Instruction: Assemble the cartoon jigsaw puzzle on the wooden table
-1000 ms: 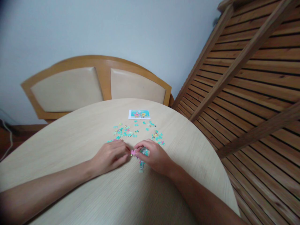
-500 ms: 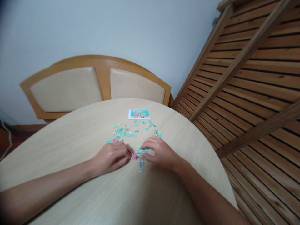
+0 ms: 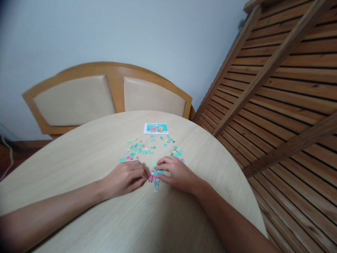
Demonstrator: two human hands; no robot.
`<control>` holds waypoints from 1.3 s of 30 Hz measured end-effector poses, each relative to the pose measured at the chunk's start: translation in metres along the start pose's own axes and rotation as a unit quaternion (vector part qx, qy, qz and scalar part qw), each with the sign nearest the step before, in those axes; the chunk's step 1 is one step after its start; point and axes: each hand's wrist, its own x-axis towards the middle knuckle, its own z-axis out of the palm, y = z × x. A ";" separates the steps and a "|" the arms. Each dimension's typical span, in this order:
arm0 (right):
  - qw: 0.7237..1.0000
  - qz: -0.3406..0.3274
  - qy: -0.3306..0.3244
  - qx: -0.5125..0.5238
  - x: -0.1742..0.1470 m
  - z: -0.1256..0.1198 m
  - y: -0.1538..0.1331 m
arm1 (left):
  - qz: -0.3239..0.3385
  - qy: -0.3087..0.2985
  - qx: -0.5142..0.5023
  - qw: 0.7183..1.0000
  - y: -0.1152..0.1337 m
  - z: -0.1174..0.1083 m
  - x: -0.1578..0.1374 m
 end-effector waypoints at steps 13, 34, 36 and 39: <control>1.000 -0.008 -0.003 -0.002 0.001 0.004 -0.002 | 0.015 -0.004 0.033 0.999 0.000 0.000 -0.001; 1.000 -0.008 0.003 0.000 0.001 0.005 -0.002 | 0.060 0.009 0.073 0.995 0.000 -0.001 -0.002; 1.000 -0.008 0.002 0.001 0.001 0.005 -0.002 | 0.060 0.007 0.069 0.996 0.000 -0.002 -0.002; 1.000 -0.011 0.001 0.002 0.001 0.005 -0.002 | 0.063 -0.001 0.058 0.996 0.000 -0.002 -0.003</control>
